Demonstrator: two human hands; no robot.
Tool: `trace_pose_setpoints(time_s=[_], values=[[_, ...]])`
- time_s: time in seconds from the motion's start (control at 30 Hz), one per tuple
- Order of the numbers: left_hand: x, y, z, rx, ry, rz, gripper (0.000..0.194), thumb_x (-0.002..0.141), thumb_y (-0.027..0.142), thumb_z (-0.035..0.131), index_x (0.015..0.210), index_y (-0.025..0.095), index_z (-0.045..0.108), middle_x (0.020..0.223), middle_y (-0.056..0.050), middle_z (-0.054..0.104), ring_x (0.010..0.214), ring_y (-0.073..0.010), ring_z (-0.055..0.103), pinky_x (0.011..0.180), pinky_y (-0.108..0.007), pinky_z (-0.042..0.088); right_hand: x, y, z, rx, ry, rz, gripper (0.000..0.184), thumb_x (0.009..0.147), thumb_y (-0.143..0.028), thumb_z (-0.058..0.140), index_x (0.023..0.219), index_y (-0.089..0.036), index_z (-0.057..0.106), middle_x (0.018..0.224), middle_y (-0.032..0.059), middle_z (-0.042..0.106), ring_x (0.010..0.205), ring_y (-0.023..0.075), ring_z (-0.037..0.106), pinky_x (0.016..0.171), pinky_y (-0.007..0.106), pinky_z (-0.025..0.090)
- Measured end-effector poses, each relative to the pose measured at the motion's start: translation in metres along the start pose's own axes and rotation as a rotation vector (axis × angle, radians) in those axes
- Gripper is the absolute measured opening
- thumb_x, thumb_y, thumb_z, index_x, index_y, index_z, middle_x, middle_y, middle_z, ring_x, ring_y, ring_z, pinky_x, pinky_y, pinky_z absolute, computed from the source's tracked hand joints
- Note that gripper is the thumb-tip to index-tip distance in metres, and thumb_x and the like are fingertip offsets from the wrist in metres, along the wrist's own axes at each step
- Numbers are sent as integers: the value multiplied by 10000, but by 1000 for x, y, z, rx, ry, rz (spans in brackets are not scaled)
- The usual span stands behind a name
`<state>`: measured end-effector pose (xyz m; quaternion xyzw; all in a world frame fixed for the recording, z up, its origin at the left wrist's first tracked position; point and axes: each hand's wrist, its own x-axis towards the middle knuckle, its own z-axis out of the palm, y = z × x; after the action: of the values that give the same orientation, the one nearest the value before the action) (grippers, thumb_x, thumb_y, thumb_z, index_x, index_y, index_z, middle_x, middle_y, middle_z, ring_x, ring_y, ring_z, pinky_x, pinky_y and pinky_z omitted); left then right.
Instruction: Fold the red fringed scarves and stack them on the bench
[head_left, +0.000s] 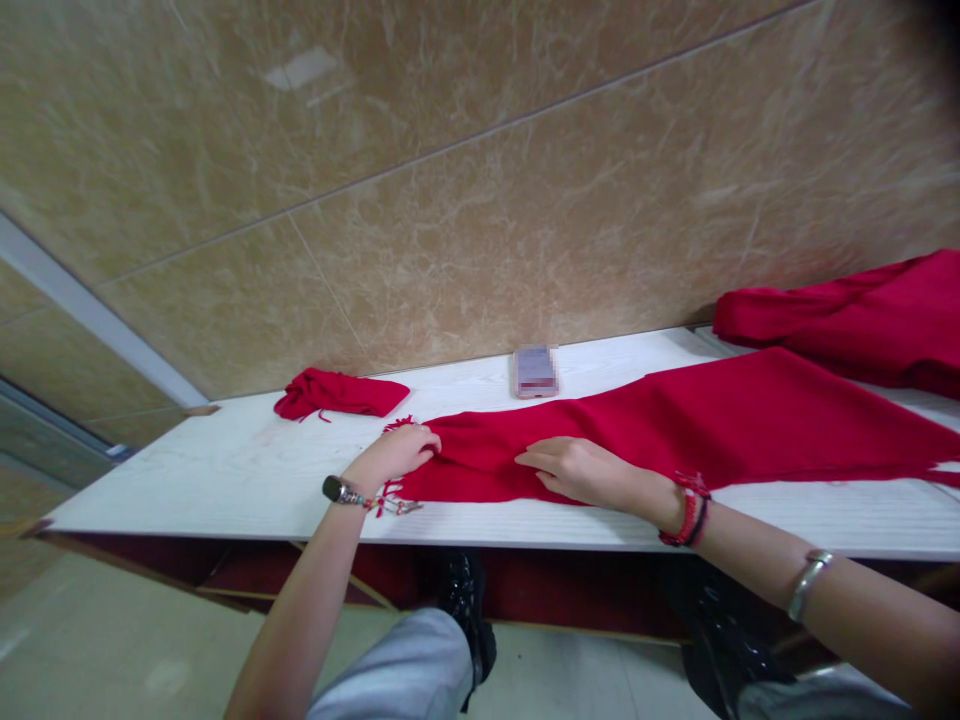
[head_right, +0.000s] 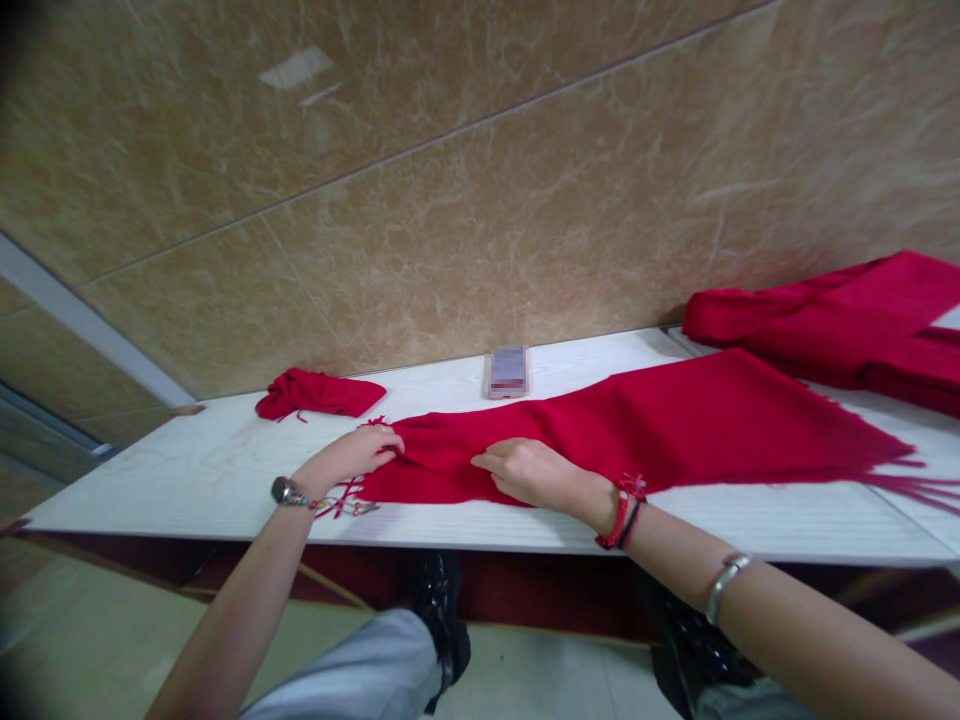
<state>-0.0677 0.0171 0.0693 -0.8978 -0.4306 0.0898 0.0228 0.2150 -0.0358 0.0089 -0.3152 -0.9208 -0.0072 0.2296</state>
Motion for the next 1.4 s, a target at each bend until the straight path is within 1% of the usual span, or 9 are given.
trace_pose_setpoints(time_s=[0.17, 0.3, 0.4, 0.53, 0.6, 0.87, 1.13, 1.27, 1.4], values=[[-9, -4, -15, 43, 130, -35, 276, 851, 134, 394, 985, 191, 628, 1035, -49, 639, 967, -163, 564, 883, -269, 403, 1, 1, -3, 4, -2, 36, 381, 799, -211, 541, 1174, -147, 557, 1096, 124, 631, 955, 226, 612, 810, 328, 506], [-24, 2, -39, 74, 233, -78, 258, 863, 186, 395, 967, 174, 632, 1006, -61, 641, 935, -184, 569, 867, -293, 410, 2, 2, -9, -74, 62, 20, 309, 826, -106, 428, 1066, -130, 622, 972, 125, 672, 875, 215, 637, 770, 343, 519], [-32, 9, -44, 30, 126, -60, 249, 808, 139, 425, 914, 187, 645, 953, -38, 658, 888, -175, 579, 817, -266, 418, -3, 2, -16, -38, 62, -46, 316, 858, -111, 389, 1056, -158, 630, 953, 101, 682, 867, 193, 642, 779, 330, 523], [-27, 16, -22, -94, -175, -100, 288, 643, 36, 444, 773, 181, 655, 756, -7, 664, 696, -138, 577, 637, -205, 420, -16, 1, -17, 30, -47, -152, 297, 885, -147, 402, 1092, -160, 614, 1053, 90, 659, 994, 193, 603, 885, 328, 486], [-22, 17, -11, -128, -243, -131, 309, 582, 19, 425, 724, 179, 648, 690, 5, 646, 643, -129, 558, 581, -195, 403, -22, 0, -15, 48, -81, -167, 303, 888, -138, 399, 1110, -152, 604, 1100, 91, 640, 1051, 194, 573, 919, 327, 465], [-28, 15, -30, -220, -207, -195, 290, 559, 55, 421, 728, 164, 630, 692, -7, 637, 661, -138, 560, 578, -190, 399, -29, 0, -21, 79, 0, -157, 332, 923, -178, 336, 1146, -141, 578, 1071, 109, 650, 972, 180, 613, 842, 307, 507], [-21, 30, -13, -40, -373, -334, 268, 520, 66, 536, 747, 182, 619, 661, 24, 612, 620, -142, 552, 477, -190, 350, -33, 1, -14, 112, -119, -164, 332, 916, -163, 346, 1144, -140, 587, 1166, 87, 604, 1119, 174, 522, 968, 317, 427], [-25, 27, -25, -110, -263, -279, 423, 634, 282, 629, 1043, 185, 581, 906, -22, 651, 796, -171, 592, 662, -217, 439, -33, -1, -12, 96, -107, -171, 335, 921, -202, 351, 1152, -122, 581, 1180, 94, 594, 1125, 179, 515, 975, 312, 419], [-10, 38, -28, -49, -34, -158, 387, 847, 336, 426, 1165, 142, 529, 1199, -104, 549, 1095, -203, 503, 948, -286, 350, -36, -3, -26, 97, -123, -158, 335, 901, -213, 405, 1200, -155, 545, 1234, 72, 557, 1183, 175, 459, 1005, 312, 386]])
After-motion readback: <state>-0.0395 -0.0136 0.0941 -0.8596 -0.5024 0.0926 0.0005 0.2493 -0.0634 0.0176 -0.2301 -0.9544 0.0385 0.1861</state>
